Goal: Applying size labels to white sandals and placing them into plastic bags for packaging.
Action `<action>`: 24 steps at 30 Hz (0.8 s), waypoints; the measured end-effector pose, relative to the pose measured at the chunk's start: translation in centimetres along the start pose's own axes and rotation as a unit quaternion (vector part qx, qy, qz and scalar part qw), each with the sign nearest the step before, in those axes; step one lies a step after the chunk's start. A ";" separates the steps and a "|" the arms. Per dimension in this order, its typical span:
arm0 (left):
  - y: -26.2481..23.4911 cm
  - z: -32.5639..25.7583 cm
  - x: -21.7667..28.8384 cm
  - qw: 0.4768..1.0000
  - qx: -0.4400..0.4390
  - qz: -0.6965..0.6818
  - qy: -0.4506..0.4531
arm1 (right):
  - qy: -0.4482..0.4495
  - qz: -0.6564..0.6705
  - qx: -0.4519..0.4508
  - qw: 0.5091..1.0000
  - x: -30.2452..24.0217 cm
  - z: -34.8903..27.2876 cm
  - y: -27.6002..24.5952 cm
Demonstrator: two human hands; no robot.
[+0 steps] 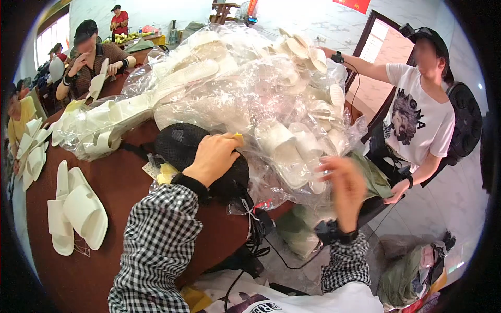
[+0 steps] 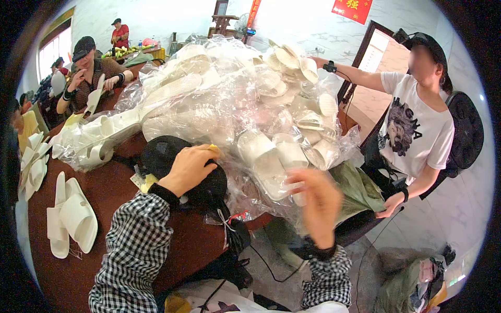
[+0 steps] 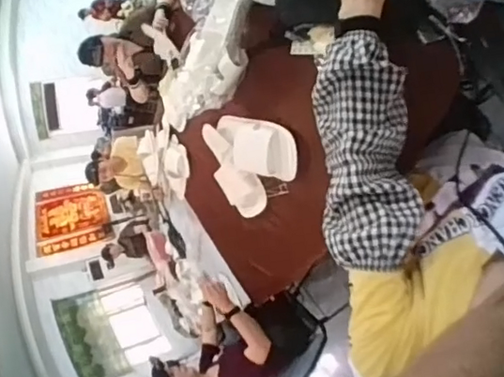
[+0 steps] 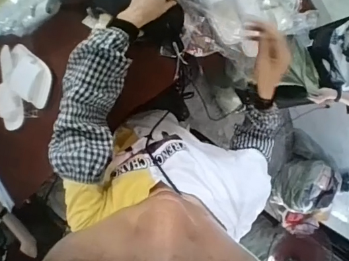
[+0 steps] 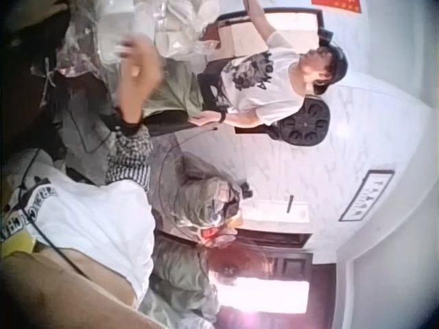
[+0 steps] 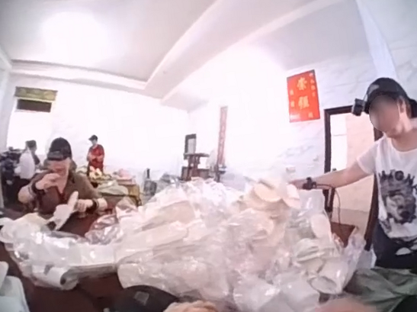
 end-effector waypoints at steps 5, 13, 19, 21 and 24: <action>-4.6 -2.1 2.2 0.990 0.122 -0.067 0.037 | 0.020 -0.108 0.246 0.963 6.7 0.3 -11.2; -13.4 -12.5 0.9 0.975 0.196 -0.072 -0.072 | 0.175 -0.226 -0.119 0.951 12.9 -3.6 -8.3; -14.9 -17.6 -2.1 0.950 0.249 -0.074 -0.172 | -0.145 -0.216 -0.096 0.961 15.0 2.7 -0.7; -14.2 -17.5 -2.3 0.951 0.250 -0.067 -0.168 | 0.048 -0.124 -0.124 0.983 21.1 3.7 0.5; -13.7 -17.2 -2.2 0.961 0.222 -0.078 -0.145 | 0.222 -0.185 -0.167 0.942 22.1 6.0 4.0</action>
Point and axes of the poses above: each hand's wrist, its own z-axis towards the middle knuckle, its own y-axis out of the palm, x = y × z, the point moved 2 cm from there along z, towards the middle knuckle, and after that the axes turned 2 degrees about -z, right-handed, at the moved point
